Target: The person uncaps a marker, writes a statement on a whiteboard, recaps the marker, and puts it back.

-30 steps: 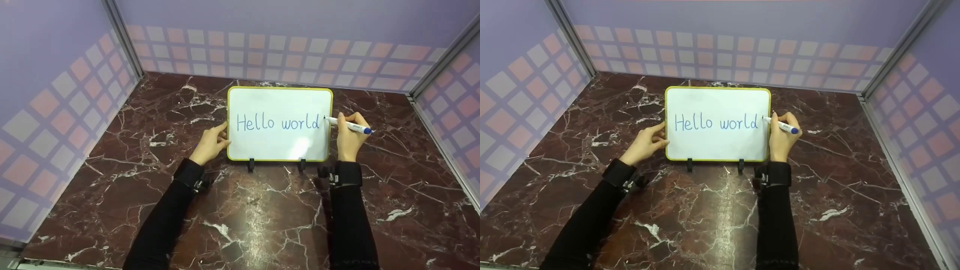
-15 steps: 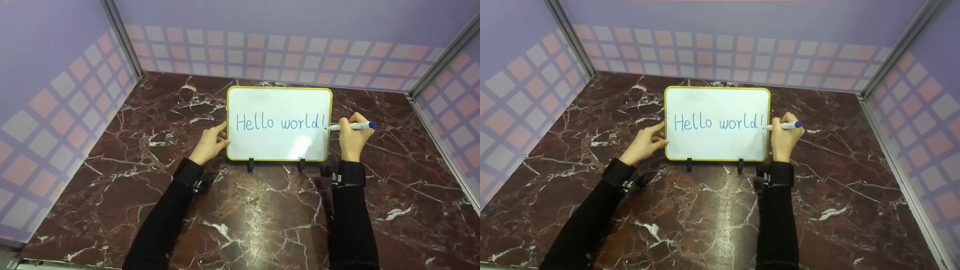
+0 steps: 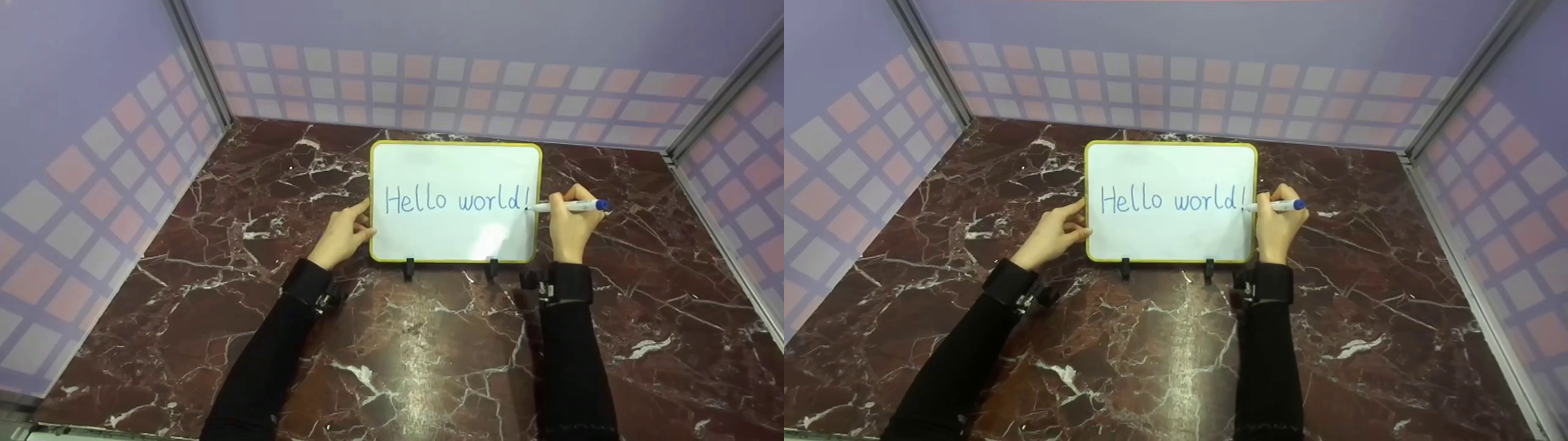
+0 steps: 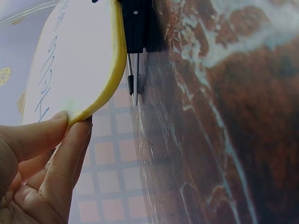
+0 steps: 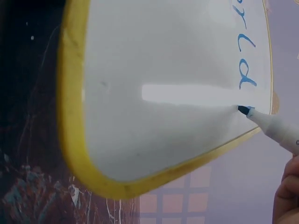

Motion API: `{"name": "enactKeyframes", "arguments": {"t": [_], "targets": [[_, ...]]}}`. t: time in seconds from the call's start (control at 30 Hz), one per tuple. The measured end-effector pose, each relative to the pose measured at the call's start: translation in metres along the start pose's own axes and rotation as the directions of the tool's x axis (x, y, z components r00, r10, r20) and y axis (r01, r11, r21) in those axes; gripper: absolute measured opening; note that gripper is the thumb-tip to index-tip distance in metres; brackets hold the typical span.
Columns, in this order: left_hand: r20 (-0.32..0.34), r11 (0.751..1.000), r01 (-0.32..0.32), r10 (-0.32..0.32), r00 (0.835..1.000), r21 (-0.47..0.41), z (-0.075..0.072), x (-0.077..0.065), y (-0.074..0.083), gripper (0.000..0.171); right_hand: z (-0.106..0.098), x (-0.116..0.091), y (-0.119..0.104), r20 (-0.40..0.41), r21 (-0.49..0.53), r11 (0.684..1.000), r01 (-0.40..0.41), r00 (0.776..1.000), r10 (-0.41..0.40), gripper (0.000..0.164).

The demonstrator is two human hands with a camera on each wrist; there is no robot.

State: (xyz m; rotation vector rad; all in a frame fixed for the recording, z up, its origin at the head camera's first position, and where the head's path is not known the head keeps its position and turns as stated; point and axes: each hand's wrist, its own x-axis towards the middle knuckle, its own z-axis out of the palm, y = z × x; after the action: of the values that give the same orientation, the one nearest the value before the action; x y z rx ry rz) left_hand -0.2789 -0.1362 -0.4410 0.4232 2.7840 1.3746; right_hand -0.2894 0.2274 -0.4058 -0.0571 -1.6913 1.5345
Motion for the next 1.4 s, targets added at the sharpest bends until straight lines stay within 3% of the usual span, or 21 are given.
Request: {"name": "enactKeyframes", "arguments": {"t": [0.13, 0.2, 0.27, 0.37, 0.43, 0.5, 0.57, 0.63, 0.67, 0.73, 0.8, 0.87, 0.93, 1.0, 1.13, 1.23, 1.33, 1.4], "targets": [[-0.005, 1.000, 0.001, -0.001, 1.000, 0.010, 0.000, 0.000, 0.000, 0.064, -0.004, 0.010, 0.002, -0.053, 0.154, 0.987, -0.042, 0.997, 0.050, 0.035], [-0.007, 1.000, 0.000, 0.000, 1.000, 0.014, -0.001, 0.001, 0.001, 0.065, -0.007, 0.015, 0.000, -0.079, 0.288, 0.955, -0.073, 0.992, 0.099, 0.037], [-0.003, 1.000, -0.001, 0.001, 1.000, 0.013, -0.001, 0.002, 0.001, 0.065, -0.010, 0.019, -0.006, -0.070, 0.458, 0.881, -0.116, 0.984, 0.166, 0.039], [0.014, 1.000, 0.010, -0.010, 1.000, -0.009, -0.005, 0.004, 0.000, 0.068, -0.015, 0.021, -0.016, -0.006, 0.692, 0.697, -0.191, 0.963, 0.270, 0.039], [0.025, 0.999, 0.024, -0.023, 0.999, -0.022, -0.012, 0.005, -0.002, 0.073, -0.018, 0.021, -0.022, 0.043, 0.778, 0.586, -0.226, 0.950, 0.311, 0.038], [0.018, 0.999, 0.037, -0.037, 0.999, 0.001, -0.023, 0.005, -0.004, 0.076, -0.019, 0.020, -0.028, 0.074, 0.809, 0.532, -0.249, 0.941, 0.329, 0.037], [-0.017, 0.989, 0.069, -0.067, 0.998, 0.128, -0.037, 0.001, -0.005, 0.075, -0.019, 0.019, -0.032, 0.095, 0.823, 0.504, -0.262, 0.939, 0.332, 0.035], [-0.083, 0.936, 0.160, -0.141, 0.987, 0.313, -0.051, -0.005, -0.005, 0.065, -0.017, 0.018, -0.036, 0.109, 0.827, 0.495, -0.266, 0.940, 0.323, 0.034], [-0.114, 0.889, 0.217, -0.186, 0.976, 0.403, -0.056, -0.009, -0.005, 0.062, -0.016, 0.017, -0.037, 0.115, 0.827, 0.495, -0.268, 0.941, 0.317, 0.034], [-0.152, 0.764, 0.332, -0.299, 0.942, 0.553, -0.063, -0.015, -0.004, 0.058, -0.014, 0.016, -0.039, 0.131, 0.819, 0.507, -0.269, 0.948, 0.291, 0.034], [-0.158, 0.673, 0.399, -0.391, 0.907, 0.623, -0.064, -0.018, -0.005, 0.059, -0.012, 0.015, -0.039, 0.138, 0.802, 0.535, -0.265, 0.954, 0.266, 0.035], [-0.143, 0.632, 0.410, -0.430, 0.892, 0.657, -0.062, -0.017, -0.008, 0.061, -0.010, 0.015, -0.038, 0.142, 0.786, 0.559, -0.262, 0.958, 0.250, 0.037], [-0.129, 0.623, 0.401, -0.435, 0.891, 0.671, -0.058, -0.015, -0.012, 0.063, -0.009, 0.014, -0.038, 0.143, 0.787, 0.557, -0.266, 0.957, 0.254, 0.037], [-0.118, 0.630, 0.391, -0.430, 0.895, 0.671, -0.053, -0.012, -0.015, 0.064, -0.009, 0.014, -0.038, 0.140, 0.782, 0.564, -0.264, 0.957, 0.255, 0.038], [-0.117, 0.657, 0.380, -0.408, 0.905, 0.651, -0.048, -0.008, -0.022, 0.058, -0.008, 0.014, -0.037, 0.143, 0.794, 0.545, -0.271, 0.953, 0.266, 0.036], [-0.126, 0.676, 0.370, -0.383, 0.915, 0.637, -0.048, -0.008, -0.024, 0.051, -0.007, 0.014, -0.036, 0.147, 0.778, 0.566, -0.272, 0.955, 0.257, 0.037], [-0.168, 0.698, 0.352, -0.320, 0.932, 0.624, -0.051, -0.009, -0.020, 0.045, -0.006, 0.013, -0.036, 0.144, 0.778, 0.568, -0.269, 0.956, 0.255, 0.036], [-0.220, 0.733, 0.323, -0.237, 0.946, 0.599, -0.054, -0.010, -0.012, 0.039, -0.005, 0.013, -0.037, 0.135, 0.772, 0.581, -0.258, 0.960, 0.246, 0.037]]}}
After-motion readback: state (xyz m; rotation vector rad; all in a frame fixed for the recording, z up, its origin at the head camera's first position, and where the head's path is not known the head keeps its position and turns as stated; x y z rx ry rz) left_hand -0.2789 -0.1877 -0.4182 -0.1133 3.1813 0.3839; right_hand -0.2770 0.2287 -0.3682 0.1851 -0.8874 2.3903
